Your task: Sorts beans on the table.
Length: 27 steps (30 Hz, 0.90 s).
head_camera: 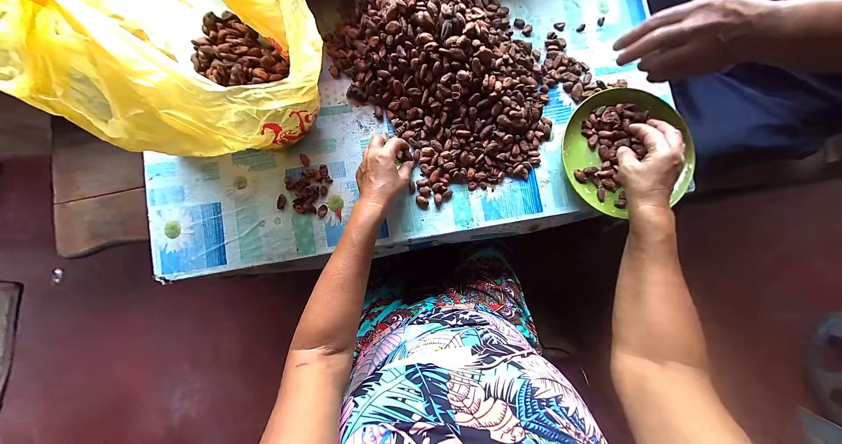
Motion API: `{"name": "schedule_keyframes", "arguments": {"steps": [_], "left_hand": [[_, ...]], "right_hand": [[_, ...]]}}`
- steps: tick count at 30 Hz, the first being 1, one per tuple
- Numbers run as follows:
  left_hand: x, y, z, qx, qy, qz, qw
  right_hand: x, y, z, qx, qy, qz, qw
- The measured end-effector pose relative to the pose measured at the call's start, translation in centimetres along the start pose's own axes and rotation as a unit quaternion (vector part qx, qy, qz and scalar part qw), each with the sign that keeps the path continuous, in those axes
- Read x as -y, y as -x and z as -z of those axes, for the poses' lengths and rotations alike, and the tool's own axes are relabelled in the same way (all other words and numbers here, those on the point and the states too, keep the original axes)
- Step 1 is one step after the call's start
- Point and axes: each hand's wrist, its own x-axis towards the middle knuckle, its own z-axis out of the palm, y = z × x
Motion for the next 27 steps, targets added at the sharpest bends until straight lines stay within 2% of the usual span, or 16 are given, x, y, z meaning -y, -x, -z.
{"name": "schedule_keyframes", "arguments": {"steps": [3,5,6,7,9,11,12,13,15,17,18,20,22,24,25,27], "left_hand": [[0.5,0.5,0.0,-0.004,0.023,-0.017,1.000],[0.9,0.8,-0.4,-0.020,0.027,-0.038,0.999],[0.9,1.1,-0.5,-0.029,0.030,-0.048,0.998],[0.9,1.5,-0.5,-0.040,0.036,-0.061,0.997],[0.5,2.7,-0.5,-0.070,0.063,-0.104,0.990],[-0.9,4.9,-0.4,-0.071,0.095,-0.147,0.982],[-1.7,6.2,-0.4,-0.054,0.098,-0.171,0.979],[-2.4,7.4,-0.5,-0.028,0.091,-0.190,0.977],[-2.8,8.0,-1.1,-0.011,0.080,-0.208,0.975],[-2.0,6.3,-1.1,-0.001,0.092,-0.185,0.978],[-1.6,5.2,-0.7,0.005,0.093,-0.160,0.983],[-0.8,2.7,0.3,0.006,0.071,-0.101,0.992],[-0.7,0.8,0.9,0.002,0.043,-0.056,0.998],[-1.2,-0.1,0.7,0.028,0.018,-0.043,0.999],[-1.5,-0.3,0.4,0.049,0.008,-0.044,0.998],[-2.3,0.0,-0.3,0.076,-0.007,-0.051,0.996]], "right_hand": [[2.6,2.7,-0.1,-0.058,-0.051,0.042,0.996],[5.5,5.1,-0.9,-0.053,-0.186,0.075,0.978],[7.3,6.4,-1.7,-0.025,-0.299,0.070,0.951],[9.3,7.8,-2.7,0.023,-0.426,0.038,0.903],[13.1,10.7,-4.3,0.174,-0.622,-0.084,0.759],[15.9,12.8,-5.6,0.311,-0.696,-0.233,0.604],[16.9,13.4,-6.1,0.339,-0.711,-0.300,0.538],[17.6,13.7,-6.6,0.345,-0.721,-0.351,0.488],[18.2,13.6,-7.2,0.316,-0.734,-0.397,0.451],[17.6,12.9,-7.6,0.273,-0.744,-0.384,0.473],[17.0,12.5,-7.6,0.255,-0.737,-0.361,0.512],[15.5,11.7,-7.5,0.224,-0.697,-0.306,0.608],[14.2,10.9,-7.5,0.183,-0.620,-0.230,0.728],[12.8,10.1,-7.7,0.143,-0.481,-0.110,0.858],[12.2,9.6,-7.7,0.133,-0.392,-0.045,0.909],[12.1,8.7,-7.7,0.143,-0.243,0.055,0.958]]}}
